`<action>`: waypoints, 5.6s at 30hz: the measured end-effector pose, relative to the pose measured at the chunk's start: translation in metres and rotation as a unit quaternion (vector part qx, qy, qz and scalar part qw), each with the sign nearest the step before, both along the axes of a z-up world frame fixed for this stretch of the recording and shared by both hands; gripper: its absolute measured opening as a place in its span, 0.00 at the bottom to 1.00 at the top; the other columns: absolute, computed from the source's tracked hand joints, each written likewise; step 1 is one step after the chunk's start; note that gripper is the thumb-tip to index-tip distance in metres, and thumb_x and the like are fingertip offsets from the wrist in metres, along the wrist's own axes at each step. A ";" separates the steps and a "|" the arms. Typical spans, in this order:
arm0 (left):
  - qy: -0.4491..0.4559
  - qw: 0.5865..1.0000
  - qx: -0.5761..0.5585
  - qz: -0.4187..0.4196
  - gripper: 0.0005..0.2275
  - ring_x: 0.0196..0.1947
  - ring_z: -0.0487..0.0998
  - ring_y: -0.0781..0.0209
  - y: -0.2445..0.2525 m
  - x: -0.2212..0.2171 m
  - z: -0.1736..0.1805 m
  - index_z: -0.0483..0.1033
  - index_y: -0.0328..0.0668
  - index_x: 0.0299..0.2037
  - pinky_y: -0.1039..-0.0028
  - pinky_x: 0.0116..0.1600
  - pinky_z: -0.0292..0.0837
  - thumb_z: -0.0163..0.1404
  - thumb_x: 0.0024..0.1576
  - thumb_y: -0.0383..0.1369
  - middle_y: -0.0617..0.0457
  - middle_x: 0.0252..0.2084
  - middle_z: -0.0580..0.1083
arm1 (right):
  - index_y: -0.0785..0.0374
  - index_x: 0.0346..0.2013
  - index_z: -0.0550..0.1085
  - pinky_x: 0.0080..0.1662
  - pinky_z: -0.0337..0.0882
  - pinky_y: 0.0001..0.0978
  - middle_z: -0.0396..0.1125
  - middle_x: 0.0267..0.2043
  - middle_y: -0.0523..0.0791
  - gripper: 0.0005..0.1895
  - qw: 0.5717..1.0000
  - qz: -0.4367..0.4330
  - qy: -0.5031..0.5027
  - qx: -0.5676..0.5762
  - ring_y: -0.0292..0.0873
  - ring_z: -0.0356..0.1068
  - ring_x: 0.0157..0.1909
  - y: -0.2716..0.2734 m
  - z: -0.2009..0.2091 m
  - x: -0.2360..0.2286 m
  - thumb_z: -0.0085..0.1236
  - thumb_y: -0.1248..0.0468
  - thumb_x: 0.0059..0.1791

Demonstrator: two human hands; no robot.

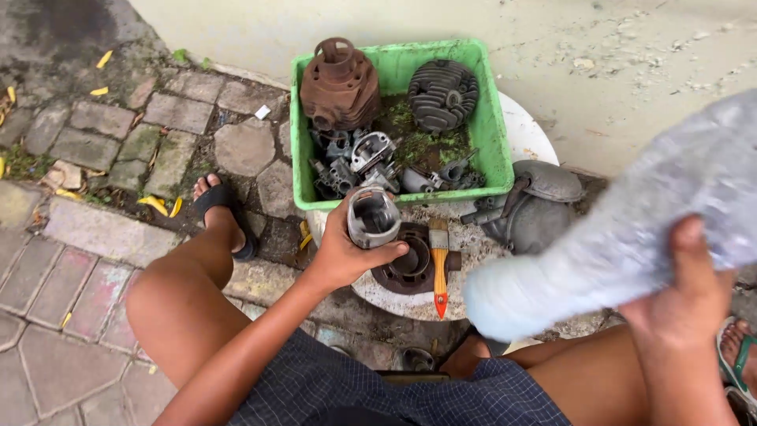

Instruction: Cleaning a motorcycle piston by pouring liquid and scrubbing it with a brush.

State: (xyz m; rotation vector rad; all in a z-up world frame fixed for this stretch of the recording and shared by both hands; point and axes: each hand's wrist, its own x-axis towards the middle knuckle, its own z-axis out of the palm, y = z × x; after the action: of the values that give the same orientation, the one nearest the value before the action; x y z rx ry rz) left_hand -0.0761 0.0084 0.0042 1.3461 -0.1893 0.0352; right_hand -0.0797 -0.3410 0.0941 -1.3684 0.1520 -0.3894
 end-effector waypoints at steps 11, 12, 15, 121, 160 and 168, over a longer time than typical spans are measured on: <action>-0.266 0.939 0.184 0.120 0.31 0.55 0.76 0.50 -0.003 -0.059 0.008 0.68 0.43 0.56 0.62 0.58 0.75 0.70 0.43 0.35 0.46 0.53 0.72 | 0.59 0.64 0.69 0.35 0.70 0.28 0.69 0.47 0.41 0.41 0.981 0.119 -0.067 0.136 0.38 0.69 0.35 -0.031 -0.004 -0.106 0.74 0.42 0.46; -0.268 0.940 0.180 0.115 0.31 0.55 0.76 0.50 -0.001 -0.057 0.015 0.68 0.43 0.56 0.62 0.58 0.75 0.70 0.43 0.35 0.46 0.53 0.72 | 0.59 0.64 0.69 0.35 0.70 0.28 0.69 0.47 0.41 0.41 0.982 0.113 -0.069 0.132 0.38 0.69 0.35 -0.061 -0.086 -0.090 0.74 0.42 0.46; -0.319 0.923 0.173 0.123 0.27 0.52 0.75 0.49 0.007 -0.048 0.030 0.68 0.45 0.55 0.59 0.54 0.75 0.67 0.48 0.36 0.46 0.50 0.72 | 0.50 0.60 0.76 0.22 0.60 0.45 0.59 0.19 0.43 0.32 0.801 -0.042 0.414 -0.431 0.43 0.58 0.18 -0.100 -0.177 -0.096 0.41 0.33 0.57; 0.385 0.867 -0.312 -0.057 0.31 0.30 0.78 0.56 -0.033 0.070 -0.028 0.72 0.43 0.53 0.69 0.26 0.76 0.38 0.56 0.62 0.47 0.39 0.77 | 0.68 0.70 0.61 0.60 0.72 0.44 0.70 0.63 0.55 0.44 0.918 0.364 0.147 0.057 0.51 0.72 0.61 0.012 -0.141 -0.038 0.73 0.61 0.45; 0.068 0.977 -0.200 0.039 0.22 0.49 0.73 0.55 -0.039 0.034 -0.041 0.72 0.39 0.50 0.67 0.49 0.73 0.47 0.53 0.48 0.48 0.49 0.71 | 0.65 0.22 0.75 0.29 0.61 0.35 0.64 0.19 0.43 0.16 0.855 0.352 0.360 -0.124 0.41 0.65 0.24 0.050 -0.133 -0.062 0.74 0.60 0.42; 0.006 0.995 -0.045 0.084 0.27 0.51 0.74 0.54 -0.036 0.028 -0.032 0.73 0.39 0.50 0.65 0.52 0.69 0.40 0.54 0.55 0.48 0.50 0.71 | 0.65 0.29 0.79 0.28 0.59 0.33 0.65 0.21 0.41 0.15 0.855 0.397 0.306 -0.130 0.38 0.64 0.25 0.048 -0.103 -0.042 0.73 0.56 0.42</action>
State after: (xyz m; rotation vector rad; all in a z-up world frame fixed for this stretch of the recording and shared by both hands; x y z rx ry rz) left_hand -0.0477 -0.0278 -0.0275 1.2686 -0.0631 0.1747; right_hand -0.1216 -0.2929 -0.0094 -1.6530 0.0419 0.7611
